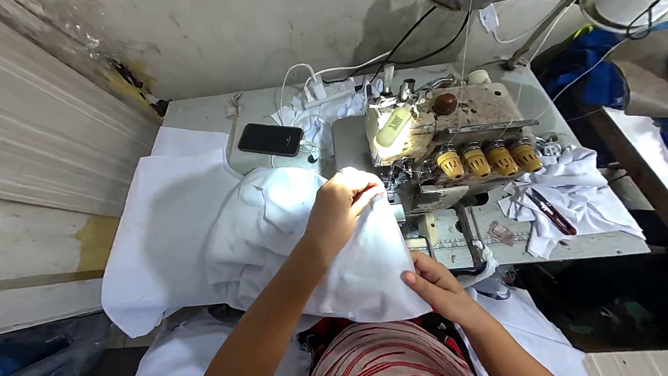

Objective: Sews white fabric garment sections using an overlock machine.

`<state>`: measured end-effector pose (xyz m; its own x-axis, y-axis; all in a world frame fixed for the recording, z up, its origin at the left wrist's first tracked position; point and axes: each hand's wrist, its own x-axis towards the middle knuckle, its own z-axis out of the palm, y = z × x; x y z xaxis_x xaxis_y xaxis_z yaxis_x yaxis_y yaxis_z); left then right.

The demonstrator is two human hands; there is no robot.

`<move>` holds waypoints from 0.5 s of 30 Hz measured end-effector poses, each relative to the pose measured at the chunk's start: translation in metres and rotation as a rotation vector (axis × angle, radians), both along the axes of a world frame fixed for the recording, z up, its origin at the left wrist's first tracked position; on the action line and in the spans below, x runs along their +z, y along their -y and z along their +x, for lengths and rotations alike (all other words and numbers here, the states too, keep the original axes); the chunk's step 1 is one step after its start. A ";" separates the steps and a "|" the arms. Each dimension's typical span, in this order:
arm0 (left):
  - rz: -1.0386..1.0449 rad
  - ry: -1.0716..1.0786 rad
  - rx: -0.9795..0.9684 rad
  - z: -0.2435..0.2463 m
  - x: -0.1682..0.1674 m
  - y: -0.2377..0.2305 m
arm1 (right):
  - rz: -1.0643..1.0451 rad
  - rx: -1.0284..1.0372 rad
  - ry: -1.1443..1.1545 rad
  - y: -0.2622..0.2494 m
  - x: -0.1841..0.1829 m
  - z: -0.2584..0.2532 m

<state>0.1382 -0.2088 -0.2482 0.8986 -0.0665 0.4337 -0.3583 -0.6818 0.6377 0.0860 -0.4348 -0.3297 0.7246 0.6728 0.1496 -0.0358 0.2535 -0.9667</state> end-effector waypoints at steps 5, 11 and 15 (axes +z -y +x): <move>-0.048 0.099 -0.008 0.009 -0.039 0.009 | -0.142 -0.188 0.045 0.001 -0.027 -0.005; -0.076 -0.041 -0.011 0.002 -0.022 0.016 | -0.138 -0.199 -0.062 0.004 -0.037 -0.013; -0.239 -0.139 -0.077 -0.001 -0.018 0.011 | -0.168 -0.121 -0.128 -0.012 -0.016 0.012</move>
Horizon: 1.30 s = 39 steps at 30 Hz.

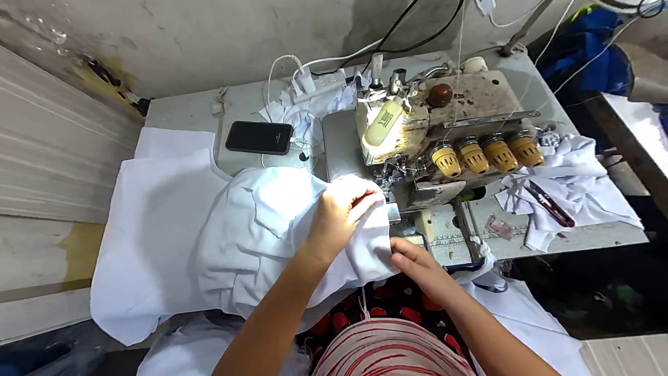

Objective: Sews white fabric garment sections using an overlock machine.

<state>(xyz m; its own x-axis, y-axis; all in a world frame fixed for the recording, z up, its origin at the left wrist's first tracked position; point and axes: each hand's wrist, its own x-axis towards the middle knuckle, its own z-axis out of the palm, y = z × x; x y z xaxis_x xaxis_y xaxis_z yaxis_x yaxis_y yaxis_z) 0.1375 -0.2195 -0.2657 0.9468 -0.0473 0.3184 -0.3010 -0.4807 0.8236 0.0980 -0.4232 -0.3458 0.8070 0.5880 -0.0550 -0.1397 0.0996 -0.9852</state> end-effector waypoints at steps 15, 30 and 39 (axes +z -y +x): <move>0.176 0.106 0.125 -0.007 -0.026 0.008 | -0.069 -0.198 0.127 0.009 -0.023 -0.028; 0.680 -0.004 0.111 -0.002 -0.018 0.021 | 0.141 -0.139 -0.080 0.017 0.009 -0.016; 0.731 -0.096 0.001 0.047 -0.008 -0.008 | 0.089 -0.142 0.044 -0.004 0.015 -0.003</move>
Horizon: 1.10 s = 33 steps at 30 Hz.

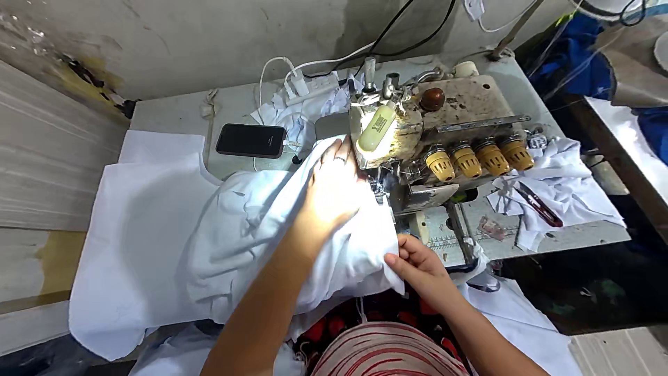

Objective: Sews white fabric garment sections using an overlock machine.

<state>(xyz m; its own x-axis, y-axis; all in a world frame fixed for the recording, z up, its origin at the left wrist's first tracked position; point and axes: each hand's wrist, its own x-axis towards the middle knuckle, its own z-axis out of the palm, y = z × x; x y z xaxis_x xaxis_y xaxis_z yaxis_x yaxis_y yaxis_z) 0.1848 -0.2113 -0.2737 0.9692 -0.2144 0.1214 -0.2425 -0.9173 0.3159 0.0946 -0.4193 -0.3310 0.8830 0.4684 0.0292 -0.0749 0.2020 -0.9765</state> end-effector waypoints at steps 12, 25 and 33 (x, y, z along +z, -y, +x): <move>-0.424 0.297 0.094 -0.134 -0.036 0.033 | 0.078 0.002 -0.320 -0.006 -0.003 -0.011; -1.388 -0.241 0.073 -0.167 -0.028 0.008 | -0.075 0.063 -0.198 -0.013 -0.024 -0.024; -1.375 -0.391 -0.106 -0.199 -0.049 0.002 | -0.356 0.008 0.313 0.011 -0.056 -0.052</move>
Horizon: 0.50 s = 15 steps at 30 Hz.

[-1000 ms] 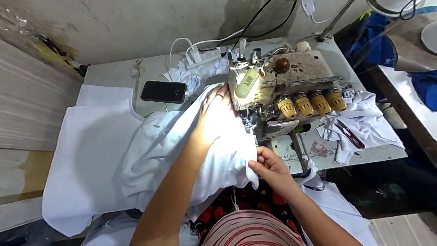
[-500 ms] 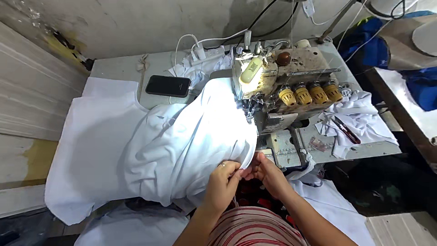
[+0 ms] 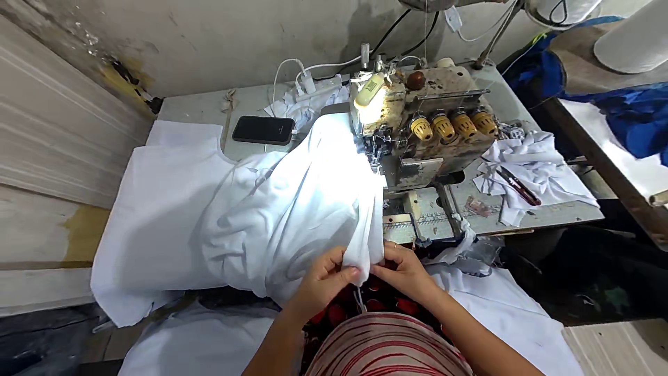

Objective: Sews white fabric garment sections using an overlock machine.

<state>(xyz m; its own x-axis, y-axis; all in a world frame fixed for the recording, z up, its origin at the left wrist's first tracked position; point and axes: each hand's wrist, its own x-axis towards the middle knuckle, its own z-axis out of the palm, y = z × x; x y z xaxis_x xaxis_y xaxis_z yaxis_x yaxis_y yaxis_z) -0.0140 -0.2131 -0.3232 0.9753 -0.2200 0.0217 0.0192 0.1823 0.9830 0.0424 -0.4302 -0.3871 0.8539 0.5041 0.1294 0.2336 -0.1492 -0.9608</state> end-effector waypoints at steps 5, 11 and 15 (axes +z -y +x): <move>0.158 0.255 0.261 -0.001 0.065 -0.019 | 0.284 0.137 0.062 0.015 0.051 -0.020; -0.040 -0.078 0.069 -0.020 0.037 -0.006 | 0.441 0.133 -0.315 0.013 0.054 -0.040; -0.088 -0.204 0.363 -0.045 0.001 0.012 | 0.344 0.087 -0.501 0.015 0.034 -0.059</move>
